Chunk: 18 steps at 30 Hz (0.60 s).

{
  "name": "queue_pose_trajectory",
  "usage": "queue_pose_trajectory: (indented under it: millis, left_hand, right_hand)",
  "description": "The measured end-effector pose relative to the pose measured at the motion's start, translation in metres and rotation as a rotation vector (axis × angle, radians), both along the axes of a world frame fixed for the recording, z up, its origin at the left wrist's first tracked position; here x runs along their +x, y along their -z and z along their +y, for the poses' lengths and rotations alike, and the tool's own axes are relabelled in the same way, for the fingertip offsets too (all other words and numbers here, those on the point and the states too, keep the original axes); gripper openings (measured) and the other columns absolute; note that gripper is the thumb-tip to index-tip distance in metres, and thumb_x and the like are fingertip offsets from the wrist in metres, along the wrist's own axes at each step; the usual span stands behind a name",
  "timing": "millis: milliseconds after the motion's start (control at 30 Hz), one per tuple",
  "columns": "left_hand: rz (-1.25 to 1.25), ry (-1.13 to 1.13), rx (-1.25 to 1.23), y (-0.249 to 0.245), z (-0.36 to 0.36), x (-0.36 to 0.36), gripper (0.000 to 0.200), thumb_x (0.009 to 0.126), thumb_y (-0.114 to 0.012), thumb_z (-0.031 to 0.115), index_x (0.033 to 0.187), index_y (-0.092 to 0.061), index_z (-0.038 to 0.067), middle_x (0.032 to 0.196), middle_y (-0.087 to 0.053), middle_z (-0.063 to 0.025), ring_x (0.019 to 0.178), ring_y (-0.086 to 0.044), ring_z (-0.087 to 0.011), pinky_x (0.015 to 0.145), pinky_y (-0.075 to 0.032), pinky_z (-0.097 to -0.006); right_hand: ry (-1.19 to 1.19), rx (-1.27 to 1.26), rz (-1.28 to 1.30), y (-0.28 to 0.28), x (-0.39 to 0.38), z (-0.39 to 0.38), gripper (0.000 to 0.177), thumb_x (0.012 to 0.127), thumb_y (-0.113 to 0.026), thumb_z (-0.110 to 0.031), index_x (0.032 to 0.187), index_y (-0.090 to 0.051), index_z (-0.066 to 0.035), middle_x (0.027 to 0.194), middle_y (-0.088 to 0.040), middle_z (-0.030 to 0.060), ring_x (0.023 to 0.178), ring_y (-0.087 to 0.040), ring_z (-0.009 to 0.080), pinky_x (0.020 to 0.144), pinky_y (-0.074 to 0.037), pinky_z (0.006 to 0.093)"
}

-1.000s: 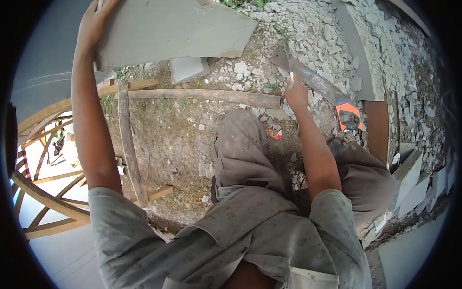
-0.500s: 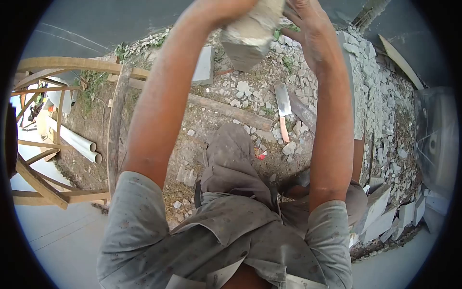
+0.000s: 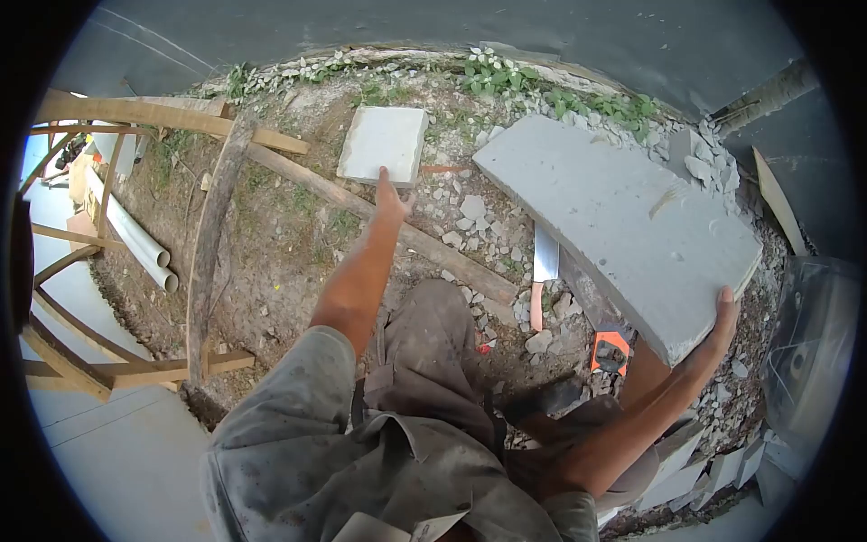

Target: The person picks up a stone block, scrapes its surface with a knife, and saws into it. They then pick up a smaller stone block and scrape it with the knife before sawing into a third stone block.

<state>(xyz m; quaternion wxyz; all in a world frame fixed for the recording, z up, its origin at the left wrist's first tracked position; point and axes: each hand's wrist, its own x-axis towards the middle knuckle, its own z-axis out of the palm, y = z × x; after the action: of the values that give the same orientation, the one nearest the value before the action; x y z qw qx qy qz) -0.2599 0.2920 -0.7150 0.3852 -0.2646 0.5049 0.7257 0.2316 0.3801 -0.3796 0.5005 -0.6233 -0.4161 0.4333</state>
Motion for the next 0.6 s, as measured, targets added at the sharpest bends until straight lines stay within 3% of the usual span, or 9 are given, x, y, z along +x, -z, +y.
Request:
queue_pose_trajectory:
  millis: [67,267,367,533,600]
  left_hand:
    - [-0.076,0.048,0.049,0.014,0.01,-0.025,0.067,0.094,-0.057,0.062,0.144,-0.044,0.02,0.144,-0.044,-0.0094,0.134,-0.04,-0.0316,0.111,-0.032,-0.0533]
    - [-0.116,0.029,-0.099,-0.008,0.02,-0.031,0.08,0.076,-0.076,0.065,0.135,-0.047,0.02,0.131,-0.044,-0.0038,0.121,-0.04,-0.0237,0.097,-0.039,-0.0486]
    - [-0.11,0.051,-0.156,-0.052,0.003,-0.035,0.087,0.071,-0.079,0.062,0.139,-0.045,0.019,0.126,-0.049,-0.0057,0.119,-0.043,-0.0238,0.102,-0.036,-0.0427]
    - [0.032,0.35,-0.454,-0.083,-0.133,-0.037,0.09,0.074,-0.081,0.053,0.146,-0.041,0.018,0.142,-0.049,-0.0093,0.127,-0.046,-0.0258,0.103,-0.037,-0.0438]
    - [0.116,0.502,-0.48,-0.081,-0.204,-0.028,0.082,0.078,-0.079,0.054,0.144,-0.046,0.019,0.132,-0.058,-0.0068,0.121,-0.053,-0.0239,0.101,-0.039,-0.0425]
  right_hand:
    - [0.067,-0.052,0.021,0.007,0.011,0.004,0.079,0.089,-0.067,-0.05,0.141,-0.048,0.006,0.136,-0.054,0.0204,0.12,-0.056,0.0295,0.103,-0.041,0.0374]
    - [0.162,-0.04,0.042,0.01,0.014,0.023,0.084,0.087,-0.07,-0.053,0.141,-0.048,0.007,0.14,-0.052,0.021,0.125,-0.053,0.0315,0.105,-0.04,0.0389]
    - [0.183,-0.032,0.006,0.004,0.005,0.027,0.084,0.087,-0.07,-0.052,0.142,-0.047,0.007,0.142,-0.051,0.0208,0.127,-0.051,0.0317,0.107,-0.038,0.0393]
    - [0.178,-0.016,-0.033,0.0,-0.001,0.03,0.085,0.088,-0.07,-0.053,0.144,-0.046,0.008,0.145,-0.049,0.0229,0.13,-0.05,0.0318,0.109,-0.036,0.0393]
    - [0.169,0.011,-0.004,0.003,0.001,0.029,0.086,0.088,-0.069,-0.054,0.144,-0.046,0.008,0.144,-0.05,0.0234,0.13,-0.05,0.0318,0.109,-0.036,0.0387]
